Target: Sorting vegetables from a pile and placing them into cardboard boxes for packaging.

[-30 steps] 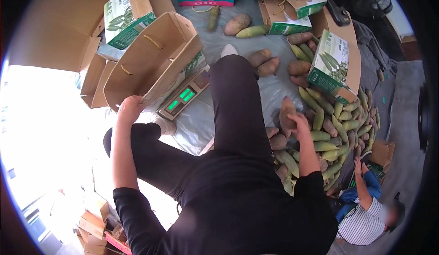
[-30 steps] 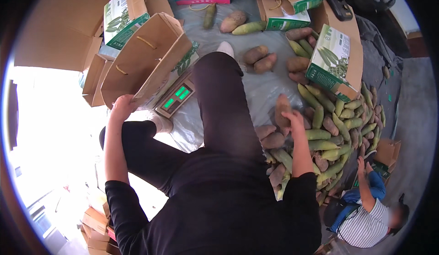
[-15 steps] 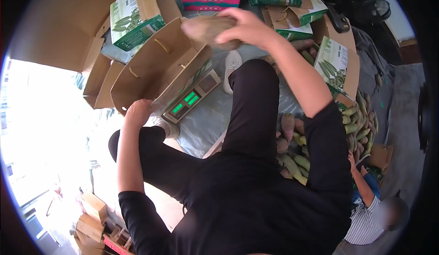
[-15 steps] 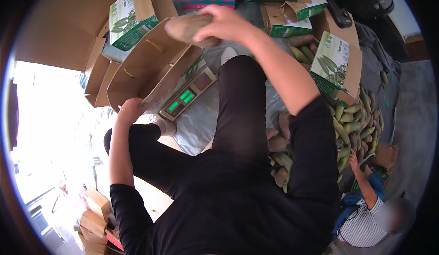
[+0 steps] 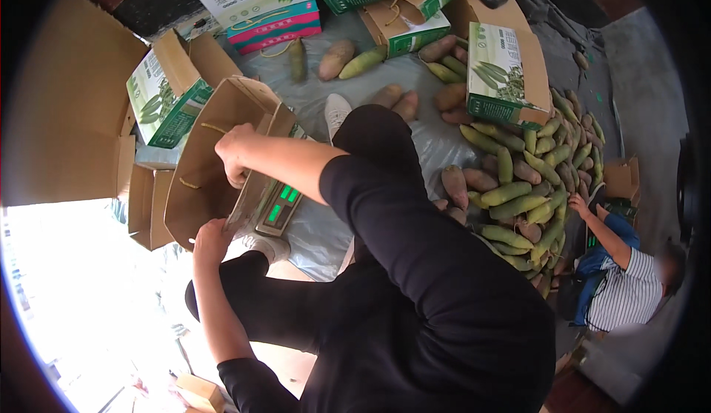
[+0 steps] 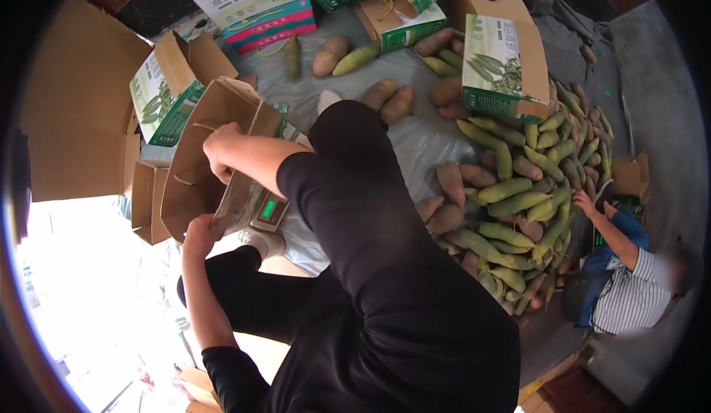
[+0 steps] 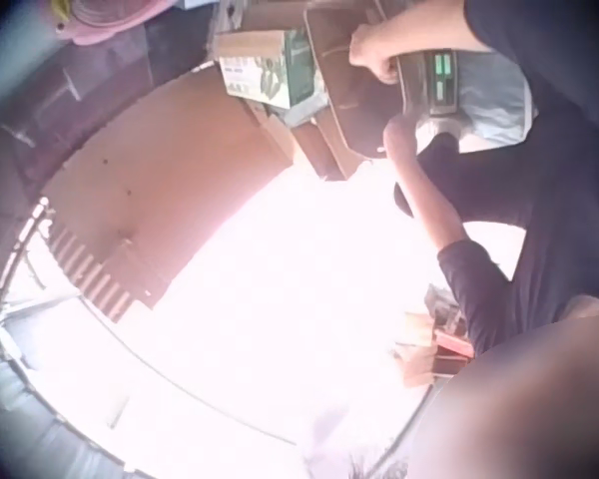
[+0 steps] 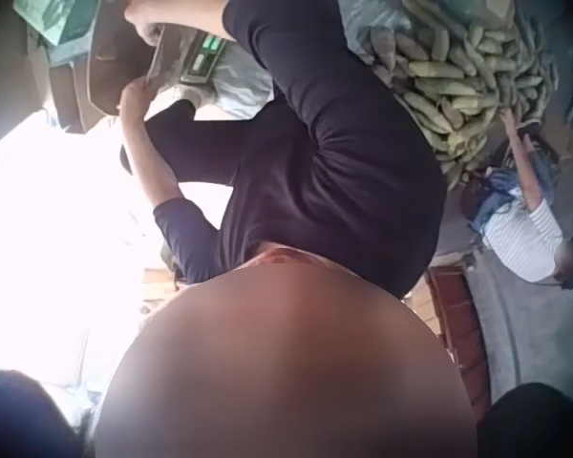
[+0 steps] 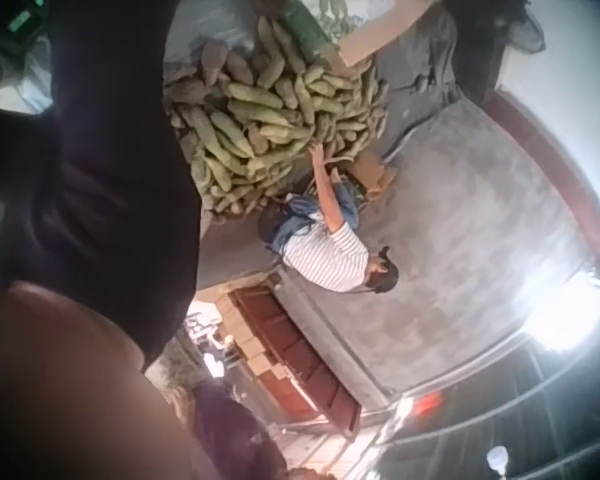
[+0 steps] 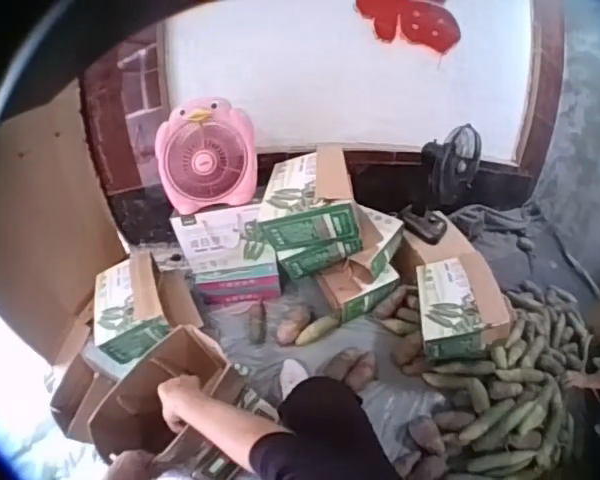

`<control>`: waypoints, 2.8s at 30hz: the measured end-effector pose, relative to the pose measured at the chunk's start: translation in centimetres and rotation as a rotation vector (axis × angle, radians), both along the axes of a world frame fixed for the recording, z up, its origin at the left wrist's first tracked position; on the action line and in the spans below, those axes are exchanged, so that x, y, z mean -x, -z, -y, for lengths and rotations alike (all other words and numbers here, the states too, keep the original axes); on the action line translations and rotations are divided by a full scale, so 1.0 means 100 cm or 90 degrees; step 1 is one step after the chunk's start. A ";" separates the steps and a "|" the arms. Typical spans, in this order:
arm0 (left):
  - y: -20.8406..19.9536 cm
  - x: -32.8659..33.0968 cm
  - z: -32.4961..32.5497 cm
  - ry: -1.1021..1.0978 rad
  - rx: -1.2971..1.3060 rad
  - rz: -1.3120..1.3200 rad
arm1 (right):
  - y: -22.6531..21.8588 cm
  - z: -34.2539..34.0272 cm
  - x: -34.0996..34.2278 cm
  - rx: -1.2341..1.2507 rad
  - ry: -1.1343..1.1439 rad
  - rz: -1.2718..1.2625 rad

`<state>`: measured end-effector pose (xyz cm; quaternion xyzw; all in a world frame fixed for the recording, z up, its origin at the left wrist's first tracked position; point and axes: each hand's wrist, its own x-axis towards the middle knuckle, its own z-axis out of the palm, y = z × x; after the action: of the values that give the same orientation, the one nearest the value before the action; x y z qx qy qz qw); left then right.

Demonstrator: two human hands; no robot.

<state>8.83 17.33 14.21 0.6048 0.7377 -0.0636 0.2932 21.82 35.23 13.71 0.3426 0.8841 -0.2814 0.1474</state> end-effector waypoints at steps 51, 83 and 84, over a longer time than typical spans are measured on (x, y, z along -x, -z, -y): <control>0.011 -0.002 -0.009 -0.050 0.025 0.005 | 0.212 0.201 -0.469 -0.063 0.498 0.106; -0.003 -0.022 -0.009 -0.098 0.001 -0.006 | 0.228 0.171 -0.434 0.072 0.608 0.256; -0.004 -0.021 -0.009 -0.090 0.004 -0.003 | 0.222 0.167 -0.434 0.085 0.663 0.221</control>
<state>10.95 18.24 14.61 0.5501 0.7790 -0.0462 0.2973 65.18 18.52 -8.48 0.7660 0.5407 -0.3118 0.1537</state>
